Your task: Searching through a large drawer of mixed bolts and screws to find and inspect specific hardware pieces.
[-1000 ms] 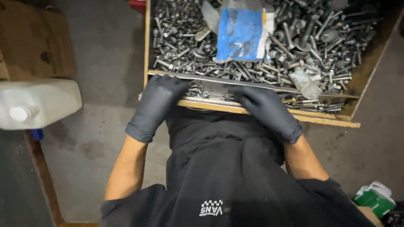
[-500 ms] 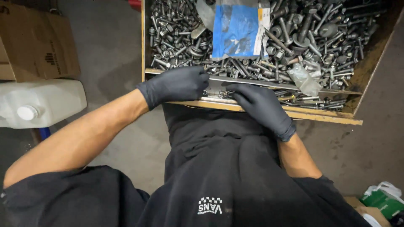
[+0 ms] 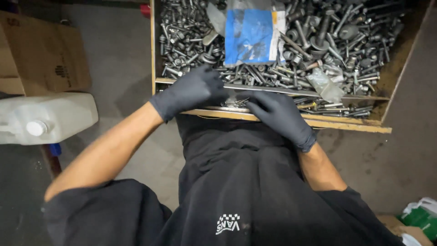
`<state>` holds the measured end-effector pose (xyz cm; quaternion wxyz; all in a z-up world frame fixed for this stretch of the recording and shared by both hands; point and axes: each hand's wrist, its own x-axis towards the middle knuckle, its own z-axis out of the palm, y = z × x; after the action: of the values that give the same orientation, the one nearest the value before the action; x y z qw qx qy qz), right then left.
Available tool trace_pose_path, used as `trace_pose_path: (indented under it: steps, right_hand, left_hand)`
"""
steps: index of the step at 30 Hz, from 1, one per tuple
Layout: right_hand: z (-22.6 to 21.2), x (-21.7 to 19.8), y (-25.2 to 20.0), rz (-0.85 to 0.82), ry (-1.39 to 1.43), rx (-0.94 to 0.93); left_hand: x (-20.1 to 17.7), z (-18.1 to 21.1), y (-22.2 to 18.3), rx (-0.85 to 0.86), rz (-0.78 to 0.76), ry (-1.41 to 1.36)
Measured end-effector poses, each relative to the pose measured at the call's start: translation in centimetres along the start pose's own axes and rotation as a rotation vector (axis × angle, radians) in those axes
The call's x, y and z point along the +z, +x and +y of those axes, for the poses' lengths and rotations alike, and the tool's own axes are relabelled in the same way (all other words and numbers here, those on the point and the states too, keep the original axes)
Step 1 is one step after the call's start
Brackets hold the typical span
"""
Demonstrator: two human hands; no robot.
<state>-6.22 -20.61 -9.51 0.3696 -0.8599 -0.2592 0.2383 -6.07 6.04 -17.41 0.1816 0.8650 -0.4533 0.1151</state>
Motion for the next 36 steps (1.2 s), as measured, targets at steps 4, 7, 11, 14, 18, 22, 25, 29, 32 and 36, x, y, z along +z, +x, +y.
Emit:
trace_pose_path:
  steps: [4,7,11,14,18,22,25,29,32,36]
  right_hand:
    - [-0.3,0.1,-1.0,0.085,0.172,-0.016]
    - [-0.5,0.5,-2.7,0.264,0.339,-0.083]
    - [-1.1,-0.4,-4.5,0.435,0.362,-0.080]
    - [-1.4,-0.1,-6.3,0.538,0.408,-0.113]
    - [-1.1,0.3,-7.9,0.649,0.525,-0.150]
    - [-2.1,-0.5,-7.5,0.655,0.490,-0.365]
    - [-2.9,-1.1,-7.5,0.650,0.353,-0.271]
    - [-3.5,-1.1,-7.2,0.734,0.517,-0.289]
    - [-2.9,-1.2,-7.0,0.707,0.663,-0.333]
    - [-2.1,-1.1,-7.0,0.646,0.802,-0.359]
  left_hand:
    - [-3.6,2.4,2.3,-0.141,0.072,-0.121]
    - [-6.0,5.9,4.3,-0.268,0.214,-0.191]
    - [-9.9,8.5,7.1,-0.246,0.235,-0.054]
    - [-12.7,10.2,8.7,-0.260,0.251,-0.018]
    - [-14.6,11.4,9.8,-0.248,0.269,0.053]
    - [-14.7,11.8,10.0,-0.256,0.266,0.038]
    - [-14.6,11.6,10.3,-0.240,0.276,0.006]
    - [-14.2,11.6,10.6,-0.258,0.301,-0.059]
    - [-13.8,11.7,10.8,-0.278,0.349,-0.084]
    - [-13.1,11.7,10.9,-0.290,0.424,-0.079]
